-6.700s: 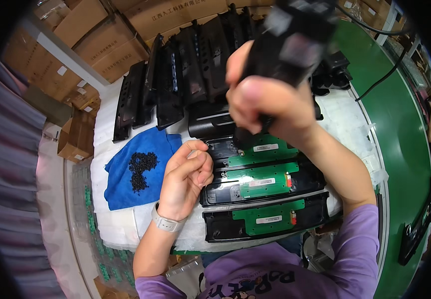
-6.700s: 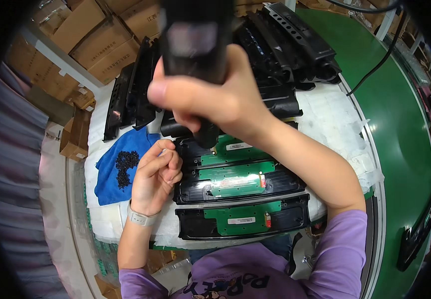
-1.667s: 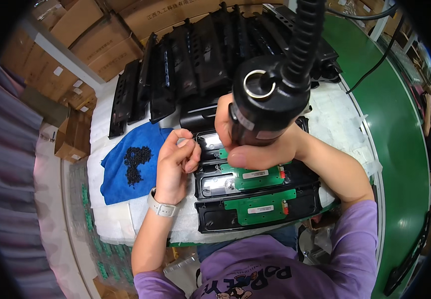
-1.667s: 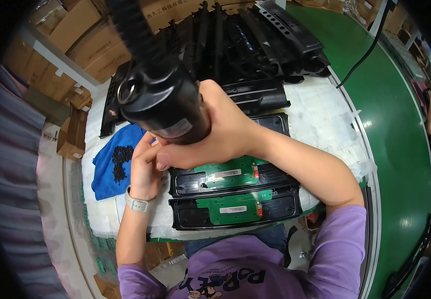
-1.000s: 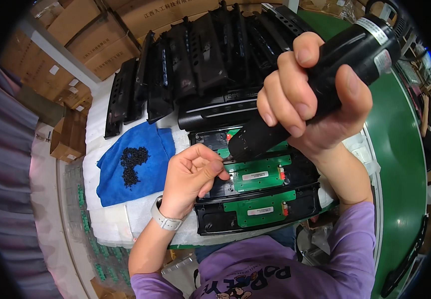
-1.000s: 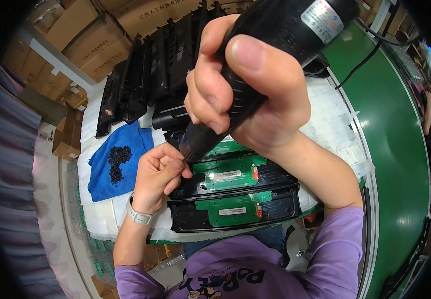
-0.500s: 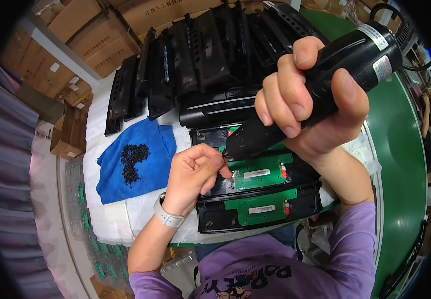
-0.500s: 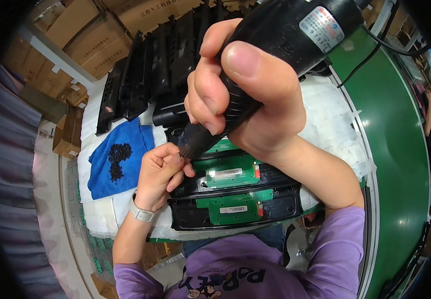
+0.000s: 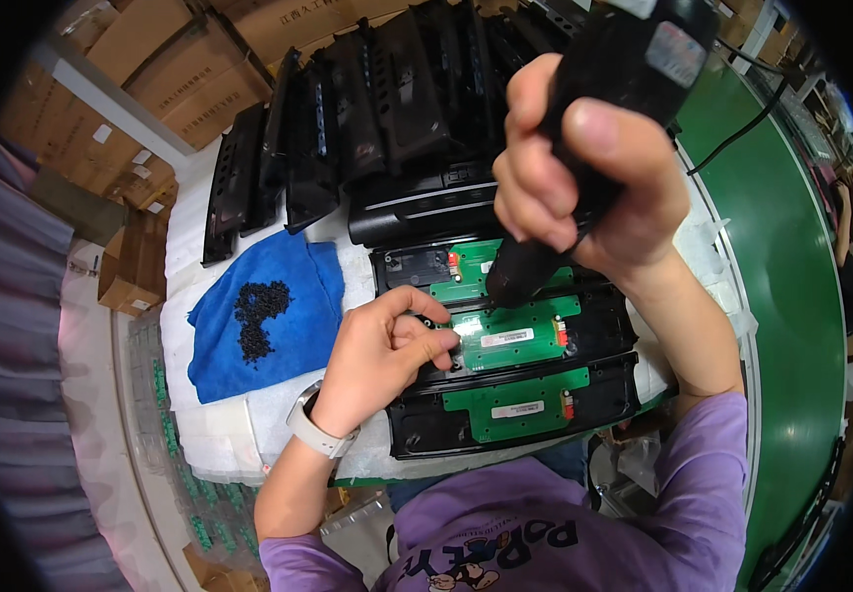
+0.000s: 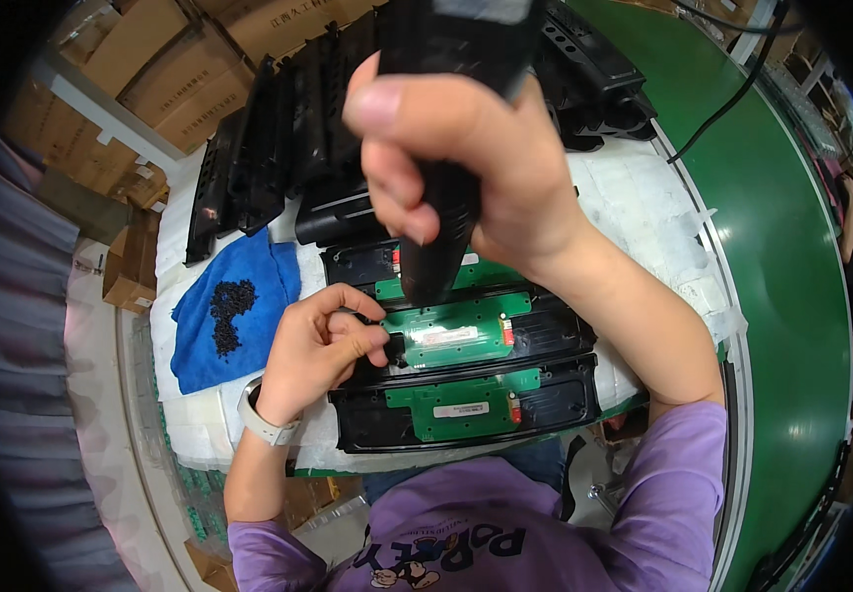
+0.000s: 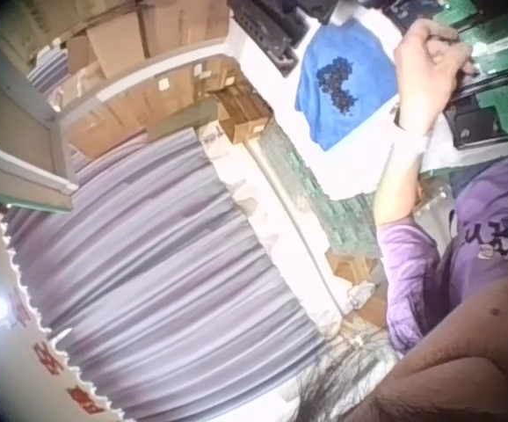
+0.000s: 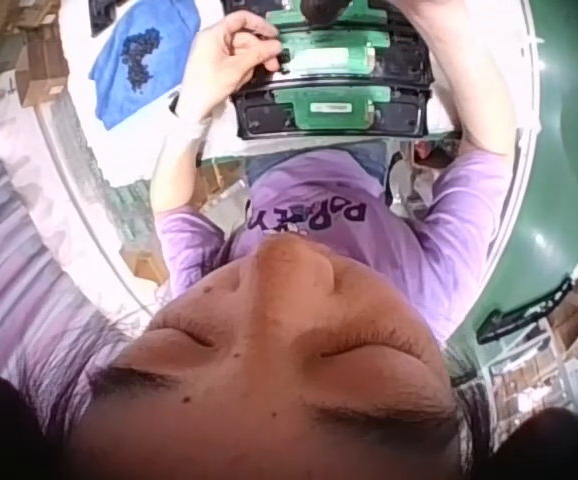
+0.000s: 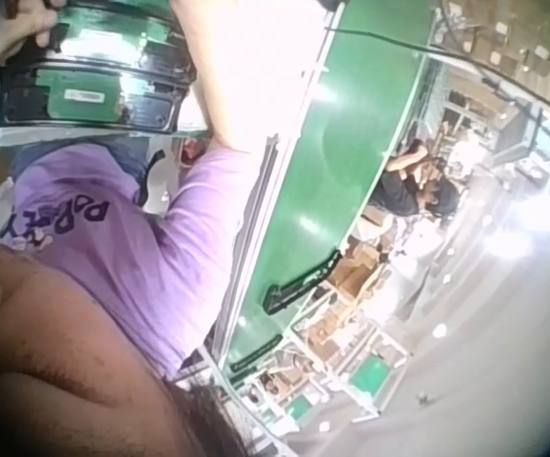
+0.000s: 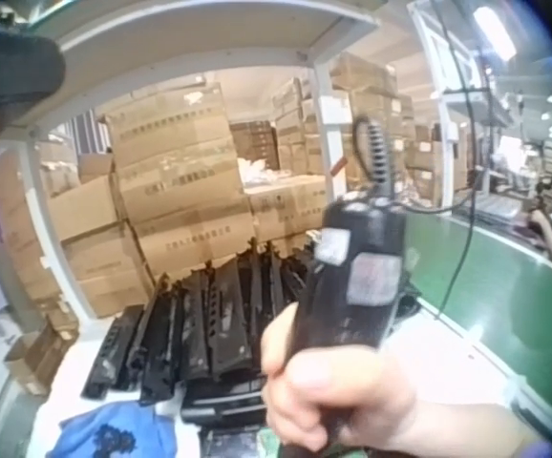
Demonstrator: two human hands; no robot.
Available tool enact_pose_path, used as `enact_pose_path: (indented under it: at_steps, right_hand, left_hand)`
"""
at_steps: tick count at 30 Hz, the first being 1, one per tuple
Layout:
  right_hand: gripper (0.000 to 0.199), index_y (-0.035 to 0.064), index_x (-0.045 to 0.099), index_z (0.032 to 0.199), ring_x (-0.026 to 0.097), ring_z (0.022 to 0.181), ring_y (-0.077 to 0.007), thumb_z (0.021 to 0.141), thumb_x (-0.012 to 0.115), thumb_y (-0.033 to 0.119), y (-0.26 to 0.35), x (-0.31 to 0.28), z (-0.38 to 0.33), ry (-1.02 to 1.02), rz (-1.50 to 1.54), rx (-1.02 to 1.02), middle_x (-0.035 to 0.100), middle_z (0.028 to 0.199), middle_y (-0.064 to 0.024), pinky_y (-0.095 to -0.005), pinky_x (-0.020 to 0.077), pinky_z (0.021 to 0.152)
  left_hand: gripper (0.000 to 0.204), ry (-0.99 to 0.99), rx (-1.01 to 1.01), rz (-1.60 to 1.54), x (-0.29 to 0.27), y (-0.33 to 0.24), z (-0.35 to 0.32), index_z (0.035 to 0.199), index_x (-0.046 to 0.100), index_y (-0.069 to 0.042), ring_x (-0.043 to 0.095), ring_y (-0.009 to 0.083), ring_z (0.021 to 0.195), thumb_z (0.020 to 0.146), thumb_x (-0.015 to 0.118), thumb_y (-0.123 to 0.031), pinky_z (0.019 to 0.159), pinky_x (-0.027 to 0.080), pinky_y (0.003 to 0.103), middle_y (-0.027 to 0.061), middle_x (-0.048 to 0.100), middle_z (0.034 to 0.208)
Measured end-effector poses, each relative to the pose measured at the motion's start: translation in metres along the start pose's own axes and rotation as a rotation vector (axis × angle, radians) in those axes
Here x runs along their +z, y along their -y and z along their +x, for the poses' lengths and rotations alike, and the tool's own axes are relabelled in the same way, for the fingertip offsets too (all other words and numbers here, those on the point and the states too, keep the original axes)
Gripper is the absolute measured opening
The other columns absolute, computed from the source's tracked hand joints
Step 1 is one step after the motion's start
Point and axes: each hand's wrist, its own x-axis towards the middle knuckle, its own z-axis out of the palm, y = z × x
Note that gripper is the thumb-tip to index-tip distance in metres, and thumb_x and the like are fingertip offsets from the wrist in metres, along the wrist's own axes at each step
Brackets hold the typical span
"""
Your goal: Assembling printer toner cartridges by attaching components and securing them with an electric screwdriver.
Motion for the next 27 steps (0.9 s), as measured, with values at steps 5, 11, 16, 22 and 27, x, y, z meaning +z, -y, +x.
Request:
enact_pose_path:
  at_steps: [5,11,16,22,27]
  right_hand:
    - [0.027,0.0003,0.045,0.087,0.039,0.037,-0.0118,0.074,0.058,0.019,-0.018,0.005,-0.001,0.030,-0.128,0.110,0.043,0.050,-0.0047,-0.0242,0.0327,0.036]
    - [0.026,0.0006,0.046,0.085,0.041,0.037,-0.0114,0.073,0.060,0.020,-0.025,0.004,0.000,0.031,-0.115,0.106,0.045,0.050,-0.0050,-0.0236,0.0337,0.036]
    - [0.023,0.0011,0.046,0.084,0.044,0.039,-0.0111,0.072,0.062,0.013,-0.028,0.009,-0.003,0.041,-0.194,0.122,0.048,0.053,-0.0053,-0.0224,0.0357,0.038]
    - [0.018,0.0008,0.059,0.072,0.055,0.059,-0.0063,0.063,0.071,0.011,-0.021,0.019,-0.001,0.044,-0.187,0.139,0.058,0.065,-0.0010,-0.0199,0.0432,0.055]
    - [0.021,0.0015,0.057,0.073,0.051,0.058,-0.0040,0.063,0.072,0.012,-0.029,0.018,-0.007,0.092,-0.312,-0.036,0.056,0.064,0.0007,-0.0192,0.0393,0.052]
  left_hand:
    - [0.013,-0.001,0.074,-0.055,-0.003,0.006,0.004,0.088,0.056,0.001,0.037,0.0007,0.043,0.089,0.052,-0.012,0.040,0.027,0.017,-0.0003,0.055,0.055]
    - [0.018,0.058,0.089,-0.110,0.000,0.013,0.008,0.086,0.057,0.001,0.034,0.0008,0.043,0.091,0.051,-0.016,0.041,0.023,0.018,-0.0044,0.046,0.051]
    - [0.017,0.079,0.086,-0.259,-0.002,0.017,0.012,0.087,0.055,0.000,0.029,0.0012,0.044,0.091,0.049,-0.016,0.042,0.021,0.018,-0.0063,0.041,0.050]
    - [0.011,0.070,0.107,-0.341,-0.003,0.016,0.010,0.095,0.052,-0.002,0.032,0.0011,0.049,0.090,0.050,-0.011,0.044,0.021,0.017,-0.0043,0.046,0.063]
    - [0.017,-0.016,0.133,-0.413,0.004,0.015,0.007,0.102,0.049,-0.002,0.041,-0.0001,0.052,0.085,0.054,-0.001,0.042,0.027,0.015,0.0020,0.059,0.076]
